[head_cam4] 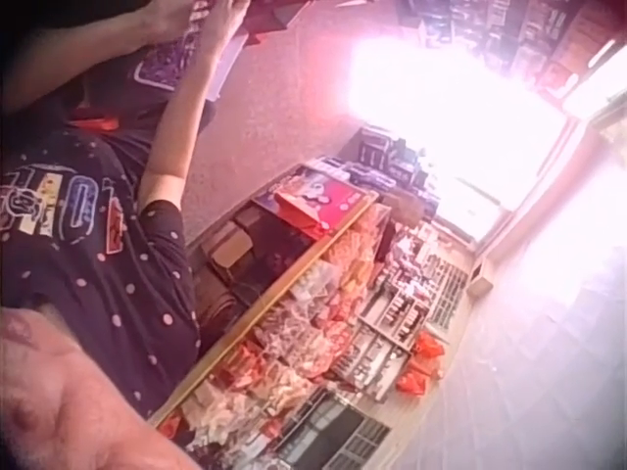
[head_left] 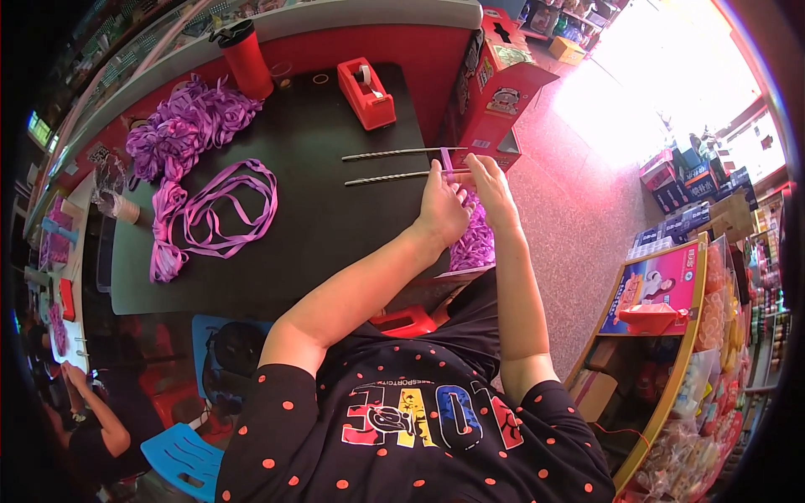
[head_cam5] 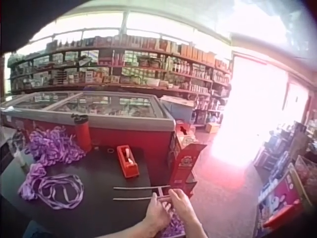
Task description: Wrapping purple ribbon around thin rods to create decorative craft items.
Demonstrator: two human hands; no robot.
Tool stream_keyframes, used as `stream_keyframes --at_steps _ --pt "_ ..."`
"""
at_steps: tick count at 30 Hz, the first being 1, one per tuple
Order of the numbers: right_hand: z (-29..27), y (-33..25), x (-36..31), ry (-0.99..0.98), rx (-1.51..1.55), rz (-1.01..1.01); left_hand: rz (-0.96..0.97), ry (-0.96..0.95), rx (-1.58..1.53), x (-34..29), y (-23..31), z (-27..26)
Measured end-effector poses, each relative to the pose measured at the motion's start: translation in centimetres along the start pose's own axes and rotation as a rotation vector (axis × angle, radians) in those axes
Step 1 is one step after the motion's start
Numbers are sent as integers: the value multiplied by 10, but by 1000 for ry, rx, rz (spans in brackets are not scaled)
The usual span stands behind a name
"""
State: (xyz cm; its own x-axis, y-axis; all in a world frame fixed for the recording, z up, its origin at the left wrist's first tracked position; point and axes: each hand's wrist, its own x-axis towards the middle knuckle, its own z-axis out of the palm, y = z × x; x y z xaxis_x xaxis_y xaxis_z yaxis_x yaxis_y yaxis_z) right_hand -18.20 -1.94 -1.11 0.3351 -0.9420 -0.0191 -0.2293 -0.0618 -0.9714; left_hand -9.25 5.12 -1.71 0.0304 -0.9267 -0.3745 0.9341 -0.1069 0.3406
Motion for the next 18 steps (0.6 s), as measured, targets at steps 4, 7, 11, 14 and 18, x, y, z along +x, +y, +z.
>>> stream_keyframes --at_steps 4,7,11,14,18 --pt "-1 -6 -14 -72 266 57 65 -192 -125 0 -1 -5" --pt "-4 -25 -31 -76 375 110 89 -223 -149 -11 4 1" --pt "-10 -43 -28 9 317 -49 66 -83 -111 -18 7 13" --pt "0 -59 3 34 177 -200 63 -148 -133 -16 5 7" --pt "50 -93 47 -30 5 -374 64 -87 -160 -14 3 4"
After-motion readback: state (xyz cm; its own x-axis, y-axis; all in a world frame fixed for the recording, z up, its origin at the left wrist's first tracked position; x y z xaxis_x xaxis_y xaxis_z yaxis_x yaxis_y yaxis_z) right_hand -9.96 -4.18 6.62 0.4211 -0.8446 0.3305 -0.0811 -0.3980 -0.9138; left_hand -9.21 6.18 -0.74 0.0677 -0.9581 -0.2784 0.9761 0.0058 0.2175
